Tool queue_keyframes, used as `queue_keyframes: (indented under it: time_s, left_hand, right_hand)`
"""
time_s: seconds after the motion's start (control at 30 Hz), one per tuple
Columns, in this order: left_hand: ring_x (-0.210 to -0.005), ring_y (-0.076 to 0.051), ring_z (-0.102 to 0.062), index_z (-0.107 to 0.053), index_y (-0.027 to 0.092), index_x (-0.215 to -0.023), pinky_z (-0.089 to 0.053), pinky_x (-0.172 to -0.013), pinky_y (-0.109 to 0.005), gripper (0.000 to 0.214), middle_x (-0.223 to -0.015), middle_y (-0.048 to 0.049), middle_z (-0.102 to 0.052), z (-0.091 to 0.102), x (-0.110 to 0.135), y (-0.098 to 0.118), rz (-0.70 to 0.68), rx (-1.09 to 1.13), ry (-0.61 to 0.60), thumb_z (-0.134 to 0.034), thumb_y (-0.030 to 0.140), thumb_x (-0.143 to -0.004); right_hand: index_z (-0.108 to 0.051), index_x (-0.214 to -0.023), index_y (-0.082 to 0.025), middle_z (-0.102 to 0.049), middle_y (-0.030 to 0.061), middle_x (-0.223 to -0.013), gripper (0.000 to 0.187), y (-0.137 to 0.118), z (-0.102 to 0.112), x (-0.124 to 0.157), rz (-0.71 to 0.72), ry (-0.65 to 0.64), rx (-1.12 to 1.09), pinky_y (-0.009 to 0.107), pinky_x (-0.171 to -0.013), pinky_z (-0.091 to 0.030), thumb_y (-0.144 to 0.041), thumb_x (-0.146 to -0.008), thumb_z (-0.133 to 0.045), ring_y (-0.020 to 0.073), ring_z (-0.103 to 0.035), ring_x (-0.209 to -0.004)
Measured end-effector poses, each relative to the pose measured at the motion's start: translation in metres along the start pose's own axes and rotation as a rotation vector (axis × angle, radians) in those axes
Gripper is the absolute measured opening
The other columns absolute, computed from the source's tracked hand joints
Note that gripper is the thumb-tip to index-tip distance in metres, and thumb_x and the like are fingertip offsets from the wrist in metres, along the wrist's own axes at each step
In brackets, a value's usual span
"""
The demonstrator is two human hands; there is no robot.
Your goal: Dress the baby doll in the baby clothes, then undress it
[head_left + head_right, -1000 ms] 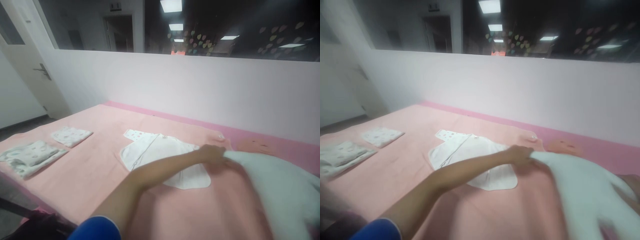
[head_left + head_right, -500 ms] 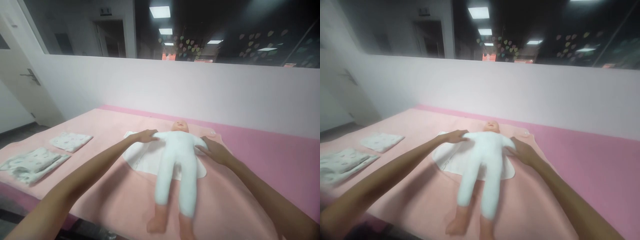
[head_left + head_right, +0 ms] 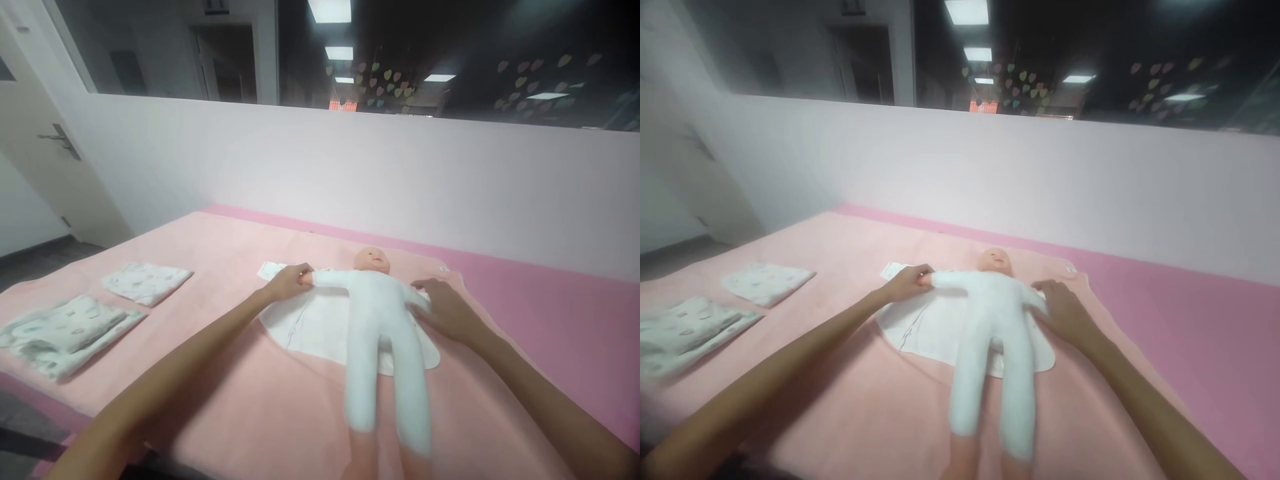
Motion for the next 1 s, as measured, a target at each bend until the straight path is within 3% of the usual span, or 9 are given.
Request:
queue_keyframes:
  time_s: [0.1, 0.23, 0.37, 0.47, 0.57, 0.7, 0.83, 1.0]
  left_hand:
    - [-0.092, -0.023, -0.070, -0.069, 0.025, -0.106, -0.052, -0.076, -0.029, 0.032, -0.100, -0.0005, -0.076, -0.006, 0.004, -0.010, 0.042, 0.168, 0.125, -0.074, 0.036, -0.076]
    - [-0.091, -0.022, -0.070, -0.064, 0.022, -0.114, -0.054, -0.077, -0.031, 0.043, -0.102, -0.0039, -0.076, -0.023, -0.004, -0.008, 0.085, 0.409, 0.228, -0.077, 0.044, -0.080]
    - [-0.094, -0.023, -0.068, -0.066, 0.021, -0.109, -0.052, -0.084, -0.035, 0.033, -0.107, -0.0067, -0.074, -0.040, -0.012, -0.003, 0.043, 0.294, 0.272, -0.065, 0.049, -0.092]
    - [-0.104, -0.031, -0.063, -0.064, 0.020, -0.108, -0.049, -0.091, -0.044, 0.041, -0.111, -0.0100, -0.069, -0.051, -0.010, -0.008, 0.080, -0.030, 0.322, -0.065, 0.057, -0.091]
    - [-0.112, -0.035, -0.057, -0.060, 0.020, -0.114, -0.045, -0.096, -0.049, 0.048, -0.116, -0.0111, -0.065, -0.059, -0.007, -0.012, 0.028, -0.292, 0.305, -0.072, 0.056, -0.085]
    - [-0.104, -0.031, -0.056, -0.057, 0.022, -0.093, -0.043, -0.092, -0.045, 0.021, -0.105, -0.0083, -0.063, -0.064, -0.008, -0.012, 0.030, -0.409, 0.324, -0.067, 0.039, -0.088]
    - [-0.100, -0.028, -0.056, -0.052, 0.022, -0.086, -0.043, -0.089, -0.042, 0.012, -0.102, -0.0078, -0.062, -0.063, -0.011, -0.013, 0.044, -0.394, 0.343, -0.057, 0.030, -0.094]
    - [-0.079, -0.019, -0.055, -0.047, 0.023, -0.089, -0.043, -0.072, -0.032, 0.013, -0.087, -0.0016, -0.059, -0.054, -0.011, -0.020, 0.161, -0.029, 0.426, -0.050, 0.031, -0.099]
  right_hand:
    - [-0.060, -0.137, -0.023, -0.065, 0.0137, -0.137, 0.050, -0.028, -0.002, -0.017, 0.056, 0.019, -0.147, 0.049, -0.105, -0.049, -0.034, -0.089, -0.056, 0.0346, -0.061, -0.126]
    - [-0.055, -0.146, -0.025, -0.059, 0.0116, -0.149, 0.050, -0.088, -0.019, -0.058, 0.280, -0.149, -0.319, 0.048, -0.116, -0.042, -0.039, -0.097, -0.053, 0.0325, -0.054, -0.138]
    - [-0.055, -0.147, -0.026, -0.060, 0.0109, -0.151, 0.050, -0.126, -0.046, -0.096, 0.323, -0.352, -0.409, 0.045, -0.110, -0.047, -0.049, -0.103, -0.052, 0.0315, -0.059, -0.133]
    - [-0.059, -0.142, -0.025, -0.066, 0.0115, -0.142, 0.049, -0.127, -0.063, -0.109, 0.273, -0.386, -0.370, 0.045, -0.105, -0.048, -0.054, -0.103, -0.054, 0.0324, -0.062, -0.127]
    - [-0.057, -0.144, -0.030, -0.068, 0.0083, -0.138, 0.049, -0.118, -0.073, -0.108, 0.258, -0.332, -0.384, 0.043, -0.103, -0.049, -0.055, -0.102, -0.055, 0.0310, -0.064, -0.123]
    - [-0.057, -0.146, -0.034, -0.066, 0.0040, -0.143, 0.047, -0.108, -0.075, -0.101, 0.241, -0.254, -0.474, 0.043, -0.106, -0.047, -0.054, -0.103, -0.053, 0.0292, -0.062, -0.125]
    - [-0.058, -0.148, -0.036, -0.066, 0.0033, -0.144, 0.050, -0.107, -0.076, -0.101, 0.232, -0.268, -0.449, 0.045, -0.110, -0.045, -0.056, -0.102, -0.055, 0.0308, -0.060, -0.130]
    - [-0.062, -0.146, -0.034, -0.070, 0.0065, -0.137, 0.051, -0.110, -0.077, -0.104, 0.213, -0.318, -0.356, 0.045, -0.105, -0.047, -0.058, -0.102, -0.054, 0.0321, -0.063, -0.124]
Point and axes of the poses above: each hand's wrist, its own x-axis away from the middle knuckle, its own z-axis out of the back of the hand, y = z × x, the point moved 1 cm from there along -x, towards the middle knuckle
